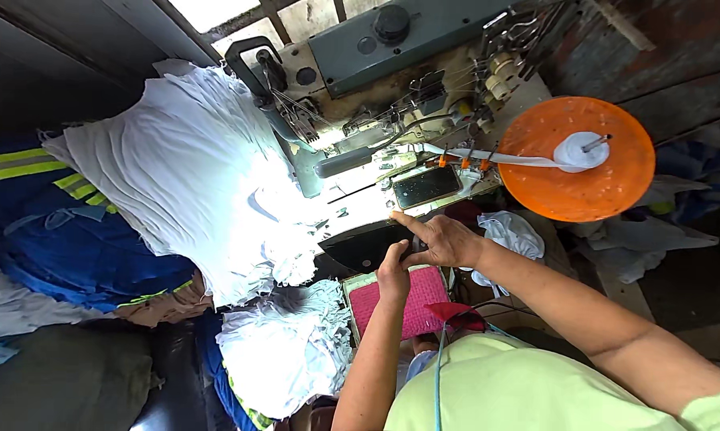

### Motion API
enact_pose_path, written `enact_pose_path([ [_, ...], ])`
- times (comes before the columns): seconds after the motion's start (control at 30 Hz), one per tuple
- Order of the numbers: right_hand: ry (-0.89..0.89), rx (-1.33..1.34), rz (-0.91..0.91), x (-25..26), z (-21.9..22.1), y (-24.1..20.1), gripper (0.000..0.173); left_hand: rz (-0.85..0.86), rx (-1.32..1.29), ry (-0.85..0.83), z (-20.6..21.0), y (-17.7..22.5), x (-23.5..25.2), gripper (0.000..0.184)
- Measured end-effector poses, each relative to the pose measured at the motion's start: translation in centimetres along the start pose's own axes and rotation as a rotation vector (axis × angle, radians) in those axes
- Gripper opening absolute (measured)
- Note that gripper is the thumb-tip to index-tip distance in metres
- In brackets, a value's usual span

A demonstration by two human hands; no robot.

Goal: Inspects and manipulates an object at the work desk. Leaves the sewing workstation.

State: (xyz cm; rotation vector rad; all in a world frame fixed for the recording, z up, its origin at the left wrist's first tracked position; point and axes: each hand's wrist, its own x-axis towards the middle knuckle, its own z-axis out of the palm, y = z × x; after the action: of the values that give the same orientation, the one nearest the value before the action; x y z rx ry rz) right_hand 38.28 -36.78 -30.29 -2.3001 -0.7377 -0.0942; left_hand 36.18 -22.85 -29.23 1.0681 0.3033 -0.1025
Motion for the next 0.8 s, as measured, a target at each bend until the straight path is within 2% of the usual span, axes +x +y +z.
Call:
enact_pose_path([
  [0.2,-0.07,0.124,0.046,-0.1,-0.3,-0.1,0.092,0.068,0.048,-0.073,-0.7,-0.3,0.2,0.016],
  [0.37,-0.123,0.142,0.081,0.0,-0.5,-0.1,0.089,0.108,0.069,-0.052,-0.8,-0.5,0.3,0.015],
  [0.63,-0.047,0.057,0.055,-0.4,0.0,-0.2,0.085,0.003,0.052,0.048,0.2,0.1,-0.1,0.017],
  [0.8,-0.054,0.035,0.046,-0.3,-0.1,0.0,0.084,0.037,0.043,0.066,0.2,0.0,0.0,0.014],
])
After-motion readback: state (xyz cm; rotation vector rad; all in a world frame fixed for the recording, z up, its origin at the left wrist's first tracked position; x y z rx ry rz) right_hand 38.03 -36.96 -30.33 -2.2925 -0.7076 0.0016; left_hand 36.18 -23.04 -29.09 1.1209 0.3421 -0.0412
